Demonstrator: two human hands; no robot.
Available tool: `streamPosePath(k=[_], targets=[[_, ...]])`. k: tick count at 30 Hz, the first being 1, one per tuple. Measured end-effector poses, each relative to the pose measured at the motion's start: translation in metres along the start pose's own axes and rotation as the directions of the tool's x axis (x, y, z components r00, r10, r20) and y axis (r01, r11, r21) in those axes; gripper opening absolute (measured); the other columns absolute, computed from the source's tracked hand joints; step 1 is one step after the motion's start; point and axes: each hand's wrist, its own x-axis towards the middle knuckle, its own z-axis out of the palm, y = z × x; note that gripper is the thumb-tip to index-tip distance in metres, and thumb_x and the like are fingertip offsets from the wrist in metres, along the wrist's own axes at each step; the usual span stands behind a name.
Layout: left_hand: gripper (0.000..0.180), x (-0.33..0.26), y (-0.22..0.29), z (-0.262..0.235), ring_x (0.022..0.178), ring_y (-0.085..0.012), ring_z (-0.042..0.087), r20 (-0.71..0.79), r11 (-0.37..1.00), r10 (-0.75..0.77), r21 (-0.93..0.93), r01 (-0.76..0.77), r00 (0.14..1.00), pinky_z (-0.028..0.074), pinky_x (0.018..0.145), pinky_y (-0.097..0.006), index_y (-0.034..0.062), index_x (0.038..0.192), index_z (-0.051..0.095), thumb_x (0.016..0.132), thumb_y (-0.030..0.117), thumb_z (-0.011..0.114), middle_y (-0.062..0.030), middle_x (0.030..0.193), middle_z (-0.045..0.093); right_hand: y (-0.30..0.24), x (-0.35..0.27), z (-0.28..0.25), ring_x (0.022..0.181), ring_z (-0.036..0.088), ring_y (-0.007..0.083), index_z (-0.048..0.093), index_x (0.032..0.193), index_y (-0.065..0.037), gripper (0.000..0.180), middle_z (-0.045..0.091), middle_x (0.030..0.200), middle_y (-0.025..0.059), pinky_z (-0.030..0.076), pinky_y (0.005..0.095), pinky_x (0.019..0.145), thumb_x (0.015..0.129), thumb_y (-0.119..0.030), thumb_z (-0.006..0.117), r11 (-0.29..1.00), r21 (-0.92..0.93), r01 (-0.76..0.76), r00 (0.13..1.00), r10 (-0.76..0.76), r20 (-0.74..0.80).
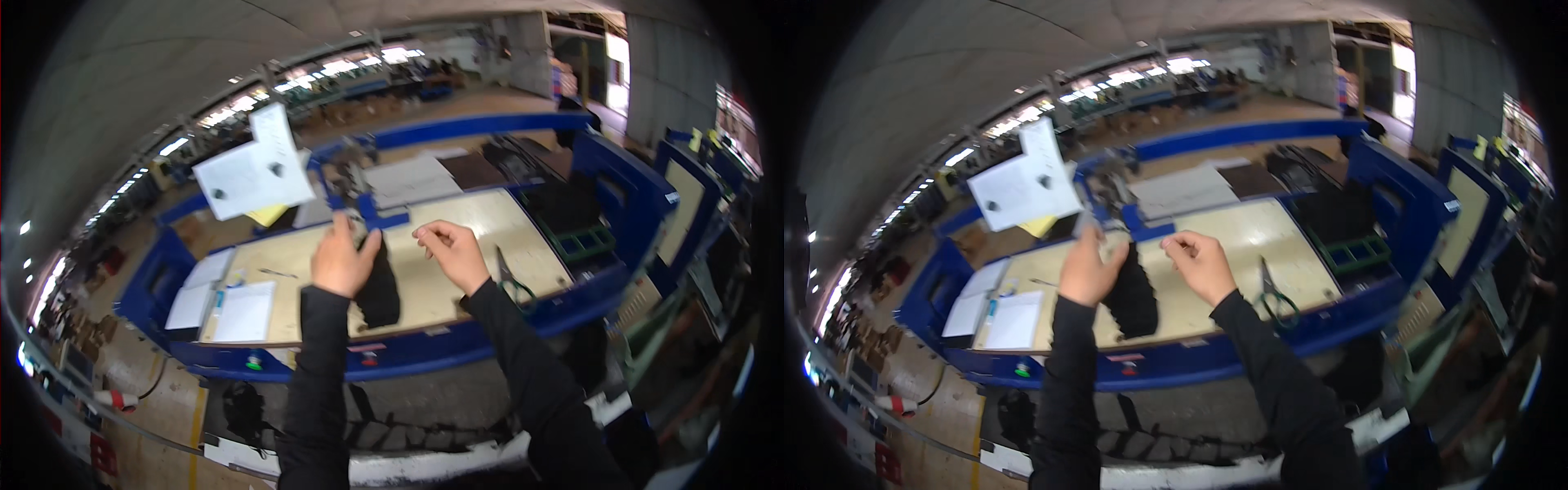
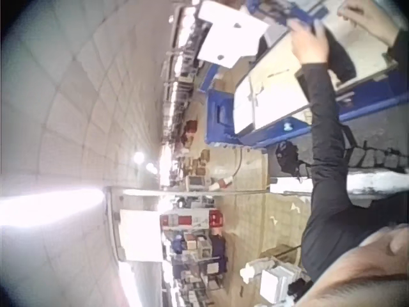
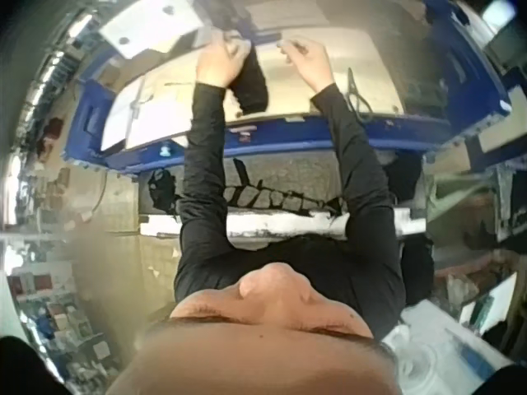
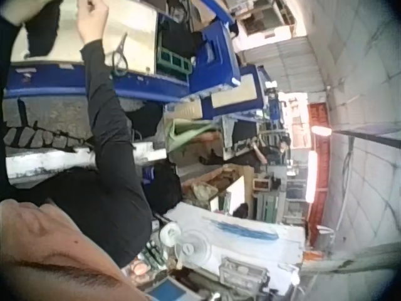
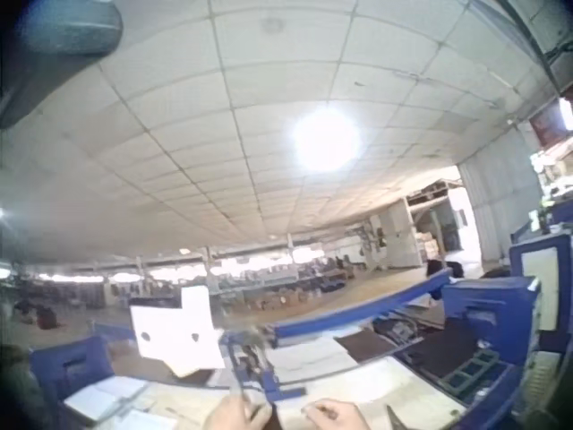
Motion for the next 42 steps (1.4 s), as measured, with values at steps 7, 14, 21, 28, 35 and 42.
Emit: streamPosePath(k=[7, 14, 21, 28, 35, 42], targets=[[0.058, 0.054, -0.010, 0.050, 0.099, -0.0415, 0.067, 0.311, 0.967, 0.110, 0.187, -0.174, 0.944, 0.053, 0.086, -0.045, 0.0102, 0.124, 0.050, 0.074, 0.021, 0.077, -0.0239, 0.104, 0.068, 0.131, -0.287, -0.082, 0.074, 0.062, 0.0100, 0.072, 0.102, 0.001, 0.022, 0.071, 0.084, 0.0031, 0.051, 0.0283, 0.067, 0.097, -0.021, 0.068, 0.792, -0.162, -0.588, 0.795, 0.603, 0.063], [0.060, 0.060, -0.030, 0.066, 0.093, -0.0341, 0.068, 0.366, 0.990, 0.094, 0.066, -0.127, 0.926, 0.053, 0.083, -0.041, 0.0130, 0.133, 0.049, 0.077, 0.014, 0.071, -0.0196, 0.101, 0.067, 0.156, -0.449, -0.234, 0.075, 0.065, 0.0105, 0.073, 0.099, 0.001, 0.015, 0.071, 0.081, 0.0041, 0.052, 0.0284, 0.068, 0.093, -0.012, 0.068, 0.637, -0.258, -0.727, 0.668, 0.566, -0.483], [0.079, 0.073, -0.028, 0.076, 0.110, -0.0335, 0.062, 0.424, 0.992, -0.111, -0.009, 0.127, 0.899, 0.050, 0.094, -0.042, 0.0150, 0.149, 0.040, 0.078, 0.012, 0.076, -0.0272, 0.115, 0.062, 0.166, -0.437, -0.354, 0.092, 0.065, 0.0340, 0.069, 0.110, -0.008, 0.026, 0.065, 0.097, 0.0145, 0.053, 0.0446, 0.078, 0.084, -0.008, 0.069, 0.200, -0.865, -0.461, 0.886, 0.045, -0.462], [0.080, 0.048, 0.010, 0.043, 0.138, -0.0310, 0.048, 0.044, 0.900, 0.213, 0.381, -0.213, 0.976, 0.039, 0.111, -0.039, -0.0008, 0.152, 0.036, 0.089, 0.027, 0.076, -0.0256, 0.147, 0.050, 0.208, -0.439, -0.418, 0.092, 0.064, 0.0416, 0.067, 0.102, -0.008, 0.017, 0.063, 0.098, 0.0164, 0.053, 0.0511, 0.080, 0.084, -0.006, 0.066, 0.416, -0.812, -0.410, 0.888, 0.386, -0.251], [0.015, -0.190, 0.201, 0.143, 0.099, -0.0278, 0.068, -0.551, 0.832, 0.283, -0.266, -0.486, 0.785, 0.052, 0.096, -0.038, -0.0051, 0.100, 0.069, 0.097, 0.005, 0.059, -0.0200, 0.110, 0.070, 0.222, -0.476, -0.465, 0.065, 0.067, 0.0327, 0.062, 0.087, -0.002, 0.011, 0.063, 0.070, 0.0168, 0.051, 0.0421, 0.061, 0.082, -0.005, 0.071, 0.461, -0.634, -0.621, 0.750, 0.116, -0.651], [0.040, -0.404, 0.270, 0.411, 0.138, -0.0351, 0.047, 0.586, 0.834, 0.459, -0.542, -0.099, 0.668, 0.038, 0.113, -0.048, 0.0080, 0.130, 0.064, 0.092, 0.017, 0.065, -0.0161, 0.146, 0.053, 0.216, -0.424, -0.507, 0.079, 0.069, 0.0403, 0.058, 0.119, -0.005, 0.037, 0.069, 0.078, 0.0200, 0.054, 0.0496, 0.071, 0.085, -0.017, 0.070, 0.422, -0.638, -0.645, 0.749, 0.518, -0.414]])
